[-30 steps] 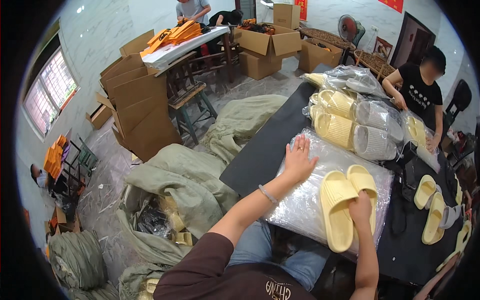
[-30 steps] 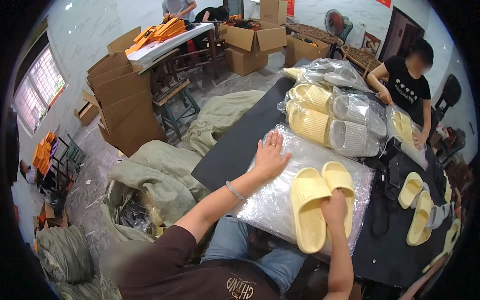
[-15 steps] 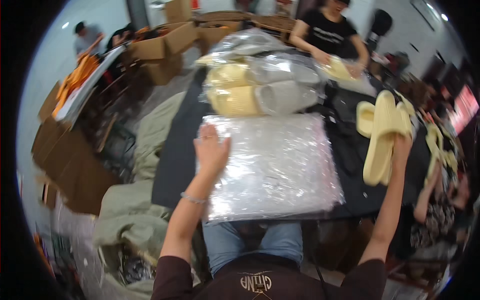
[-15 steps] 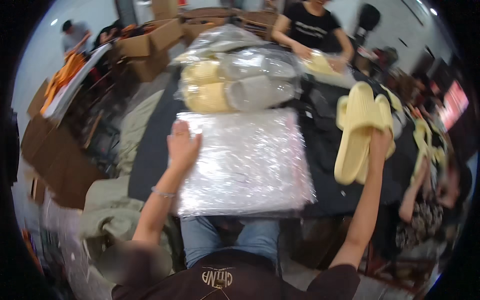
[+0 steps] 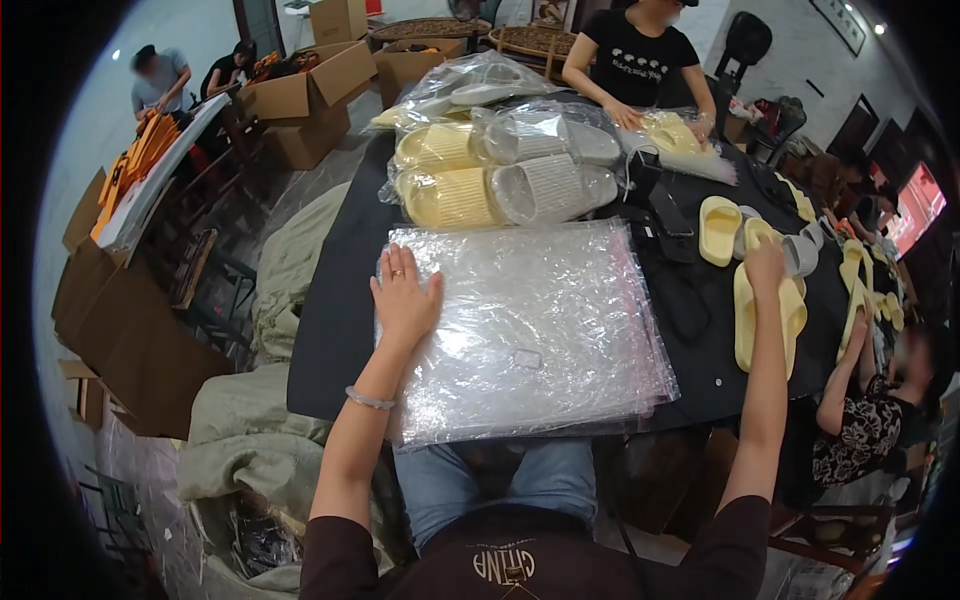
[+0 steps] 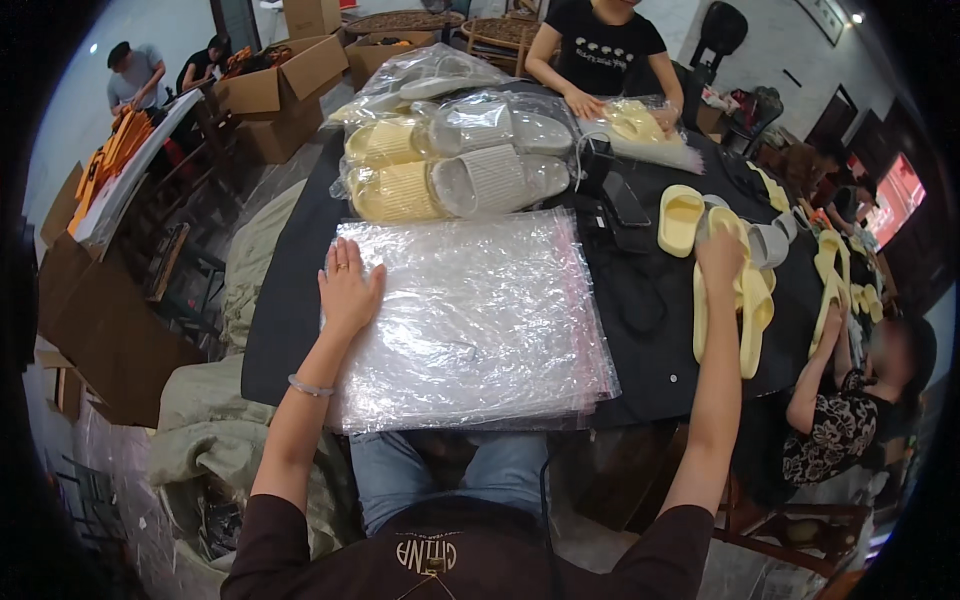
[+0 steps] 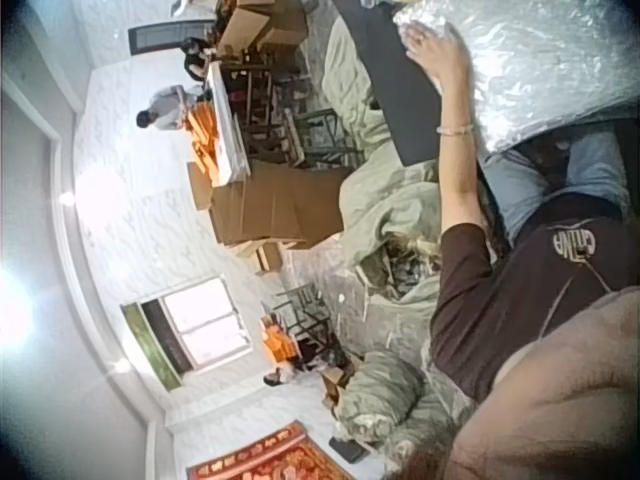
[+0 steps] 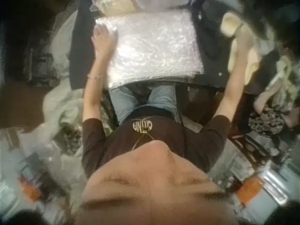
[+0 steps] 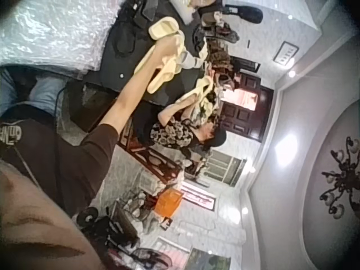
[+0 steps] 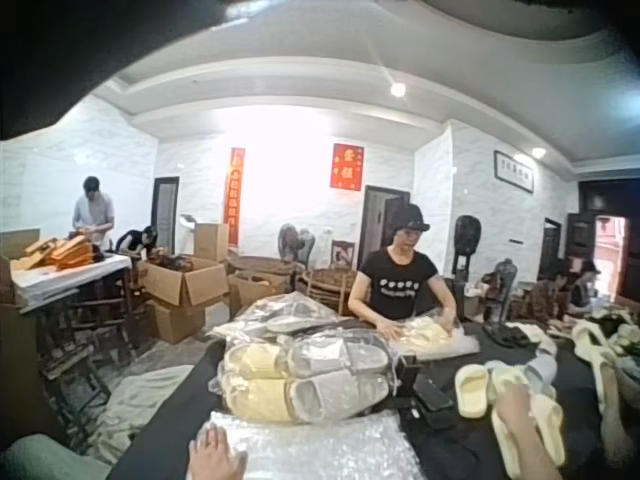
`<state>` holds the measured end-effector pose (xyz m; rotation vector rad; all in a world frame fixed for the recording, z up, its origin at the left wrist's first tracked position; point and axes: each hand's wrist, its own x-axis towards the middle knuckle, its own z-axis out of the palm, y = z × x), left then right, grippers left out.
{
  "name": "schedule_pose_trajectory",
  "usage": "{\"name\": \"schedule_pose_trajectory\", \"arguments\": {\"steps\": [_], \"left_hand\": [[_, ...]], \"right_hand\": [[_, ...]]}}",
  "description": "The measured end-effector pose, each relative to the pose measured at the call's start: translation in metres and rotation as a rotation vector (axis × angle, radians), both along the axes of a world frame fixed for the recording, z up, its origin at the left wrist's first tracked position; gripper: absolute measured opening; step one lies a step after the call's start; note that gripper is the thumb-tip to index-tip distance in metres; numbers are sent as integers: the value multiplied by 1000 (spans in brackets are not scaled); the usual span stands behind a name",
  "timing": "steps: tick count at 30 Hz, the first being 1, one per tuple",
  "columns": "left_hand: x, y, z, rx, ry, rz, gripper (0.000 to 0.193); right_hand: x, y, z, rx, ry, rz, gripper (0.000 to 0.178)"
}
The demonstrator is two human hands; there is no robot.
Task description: The person sits at a table and repeatedly picks up pairs of slippers from a large sack, places them on a sheet of bubble wrap, and wraps them. The person handles yellow, black, and white slippers, folding the bubble wrap around each pair and placing the finished packages on the table.
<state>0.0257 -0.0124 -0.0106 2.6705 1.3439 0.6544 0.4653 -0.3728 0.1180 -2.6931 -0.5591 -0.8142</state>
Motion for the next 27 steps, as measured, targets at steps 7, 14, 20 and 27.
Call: {"name": "schedule_pose_trajectory", "arguments": {"steps": [7, 14, 20, 27], "left_hand": [[-4, -2, 9, -57, 54, 45, 71], [1, 1, 7, -25, 135, 45, 71], [2, 0, 5, -51, 150, 37, 71], [-2, 17, 0, -181, -47, -51, 67]], "right_hand": [[-232, 197, 51, 153, 342, 812, 26], [-259, 266, -22, 298, 322, 748, 23], [-200, 234, -119, 674, 585, 598, 23], [-192, 228, -131, 753, 651, 646, 26]]}}
